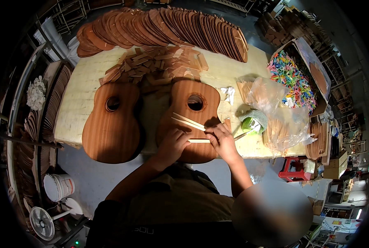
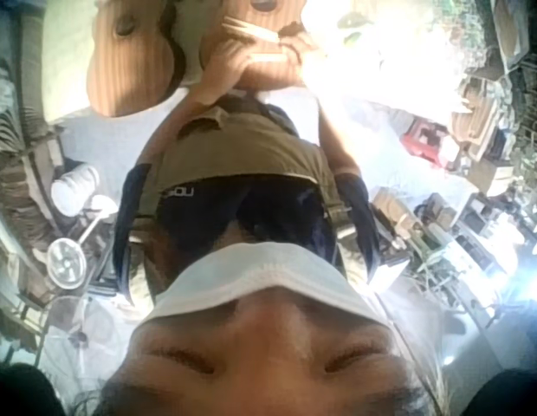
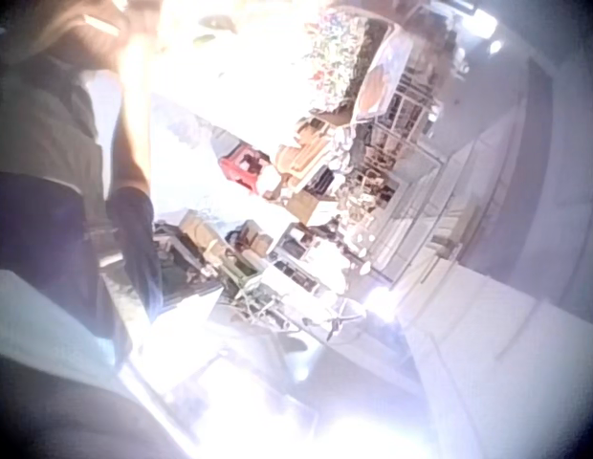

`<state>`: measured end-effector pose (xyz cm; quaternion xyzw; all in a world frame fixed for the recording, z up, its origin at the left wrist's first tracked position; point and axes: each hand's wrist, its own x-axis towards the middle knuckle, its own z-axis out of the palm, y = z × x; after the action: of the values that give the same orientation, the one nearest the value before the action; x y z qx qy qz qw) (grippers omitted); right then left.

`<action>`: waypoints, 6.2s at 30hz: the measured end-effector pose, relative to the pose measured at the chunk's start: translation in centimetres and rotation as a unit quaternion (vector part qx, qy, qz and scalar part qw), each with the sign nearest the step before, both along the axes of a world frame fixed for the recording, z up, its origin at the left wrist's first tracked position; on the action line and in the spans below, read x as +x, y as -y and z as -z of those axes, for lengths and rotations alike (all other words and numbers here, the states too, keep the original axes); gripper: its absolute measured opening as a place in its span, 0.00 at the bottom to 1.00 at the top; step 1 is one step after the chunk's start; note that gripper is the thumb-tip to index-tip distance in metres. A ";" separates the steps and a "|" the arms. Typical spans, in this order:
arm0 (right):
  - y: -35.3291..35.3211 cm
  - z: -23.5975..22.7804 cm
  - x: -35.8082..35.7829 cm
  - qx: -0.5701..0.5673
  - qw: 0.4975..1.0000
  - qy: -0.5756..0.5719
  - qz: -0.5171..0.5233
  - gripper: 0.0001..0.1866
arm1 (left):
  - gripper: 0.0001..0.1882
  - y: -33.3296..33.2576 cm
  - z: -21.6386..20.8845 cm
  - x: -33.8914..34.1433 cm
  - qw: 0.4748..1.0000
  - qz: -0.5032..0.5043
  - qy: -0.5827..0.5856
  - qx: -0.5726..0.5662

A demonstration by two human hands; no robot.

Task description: The person assembles ukulele bodies by applying glue to thin wooden strips and attaching them to the soundhole area. They then place the ukuleles into a vacuum press to secure the pieces.

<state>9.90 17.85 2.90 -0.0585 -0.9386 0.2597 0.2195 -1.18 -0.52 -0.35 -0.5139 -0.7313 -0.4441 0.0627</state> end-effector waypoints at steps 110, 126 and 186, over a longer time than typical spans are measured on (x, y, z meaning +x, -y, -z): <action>-4.1 -5.8 7.5 -0.182 0.934 -0.126 0.281 0.15 | 0.19 -6.3 -6.0 0.2 0.498 0.237 0.834 -0.009; 2.6 -2.7 6.9 0.051 0.983 -0.125 0.122 0.17 | 0.18 -7.7 -1.4 -2.4 0.500 0.161 0.841 0.128; -4.8 2.9 -7.7 0.053 0.965 0.006 0.258 0.24 | 0.10 -5.5 0.9 -11.3 0.981 -0.050 0.172 0.072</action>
<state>2.18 22.60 0.01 -0.2882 -0.9056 0.1435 0.2761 -12.48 4.94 -1.20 -0.3868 -0.7219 -0.5738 -0.0057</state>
